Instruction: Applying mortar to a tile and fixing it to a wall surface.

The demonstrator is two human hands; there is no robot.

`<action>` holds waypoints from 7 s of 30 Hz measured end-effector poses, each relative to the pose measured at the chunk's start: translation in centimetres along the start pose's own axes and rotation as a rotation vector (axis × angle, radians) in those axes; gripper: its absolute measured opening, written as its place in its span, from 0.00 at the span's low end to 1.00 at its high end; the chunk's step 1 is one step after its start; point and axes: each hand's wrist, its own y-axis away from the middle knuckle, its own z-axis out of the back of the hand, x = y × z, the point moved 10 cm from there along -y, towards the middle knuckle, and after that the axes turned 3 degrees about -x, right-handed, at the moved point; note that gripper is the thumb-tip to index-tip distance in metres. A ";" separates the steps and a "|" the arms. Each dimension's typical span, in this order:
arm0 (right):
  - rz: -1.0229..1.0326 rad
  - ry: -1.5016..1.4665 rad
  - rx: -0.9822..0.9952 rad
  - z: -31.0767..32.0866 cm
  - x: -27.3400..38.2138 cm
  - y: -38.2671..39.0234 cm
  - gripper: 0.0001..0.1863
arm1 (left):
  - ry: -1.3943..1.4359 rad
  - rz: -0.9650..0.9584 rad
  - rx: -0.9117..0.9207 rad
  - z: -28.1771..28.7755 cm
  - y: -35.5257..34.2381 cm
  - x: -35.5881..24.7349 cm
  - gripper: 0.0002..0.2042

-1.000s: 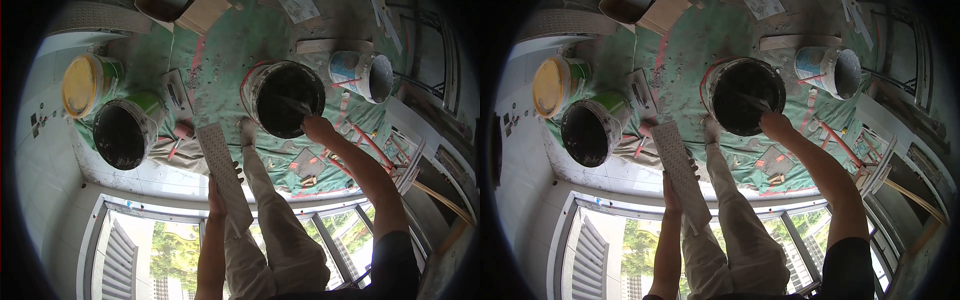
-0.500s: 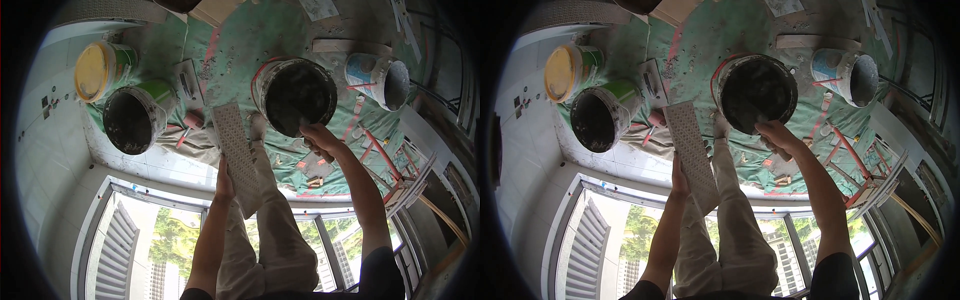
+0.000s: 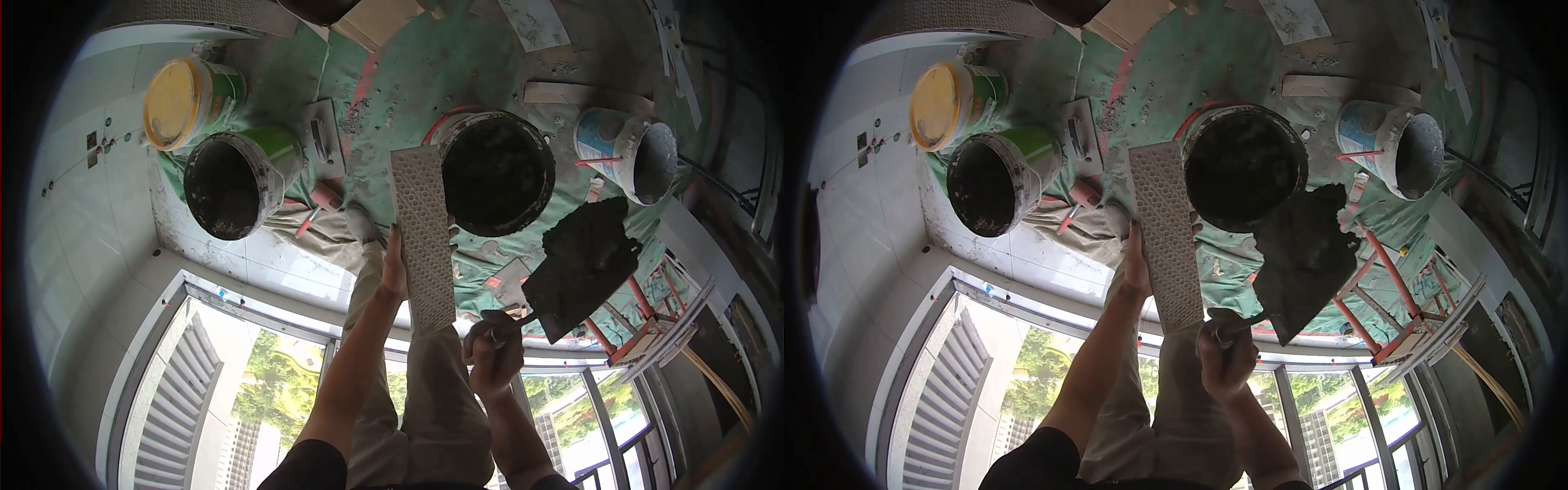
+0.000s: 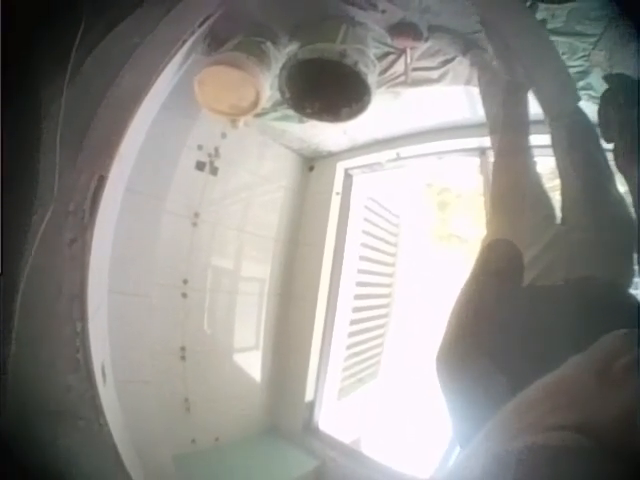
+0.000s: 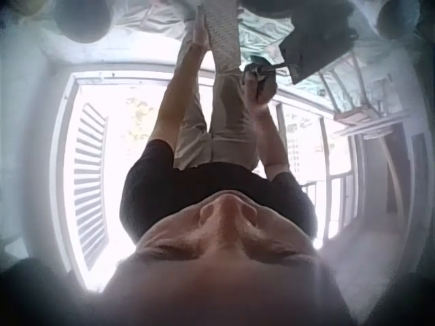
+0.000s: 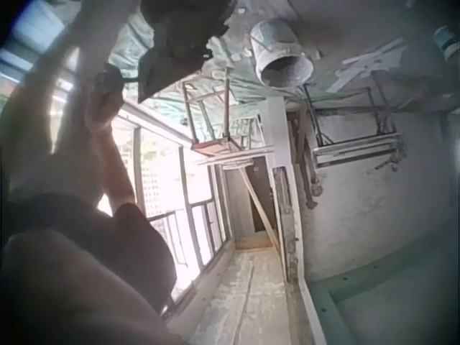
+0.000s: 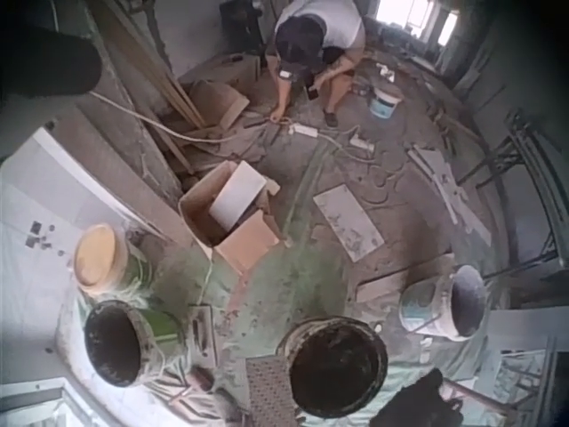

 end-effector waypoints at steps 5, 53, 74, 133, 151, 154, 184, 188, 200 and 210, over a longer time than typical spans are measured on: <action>0.071 0.458 -0.038 -5.4 -5.9 0.8 0.14 | -0.108 0.032 -0.016 1.8 -0.7 1.7 0.45; 0.061 0.213 0.036 -2.3 -2.5 2.7 0.15 | 0.033 -0.038 0.191 -0.1 -3.9 -6.9 0.49; 0.189 1.262 0.423 5.3 -8.4 -16.4 0.17 | 0.008 0.051 -0.050 10.8 3.3 -7.3 0.48; 0.200 0.987 -0.143 5.8 -24.6 -9.2 0.15 | 0.211 -0.041 0.052 5.8 1.0 -5.5 0.45; -0.134 0.852 0.067 24.7 -14.7 12.2 0.19 | 0.259 0.059 0.384 -28.5 28.8 -8.5 0.46; -0.656 0.264 -0.015 20.7 -8.0 13.8 0.17 | 0.150 -0.090 0.481 -37.4 41.6 -14.1 0.48; 1.522 1.273 0.604 -9.1 60.9 48.0 0.19 | 0.420 -0.515 0.880 -23.4 64.8 -22.3 0.38; 1.734 1.435 0.646 -13.2 59.6 52.7 0.21 | 0.448 -0.460 0.832 -23.3 68.9 -22.7 0.37; 1.751 1.365 0.577 -15.5 62.0 49.6 0.20 | 0.416 -0.514 0.818 -23.7 73.2 -21.6 0.33; 1.937 1.316 0.318 -10.8 68.0 44.6 0.20 | 0.234 -0.583 0.856 -30.2 74.5 -19.2 0.37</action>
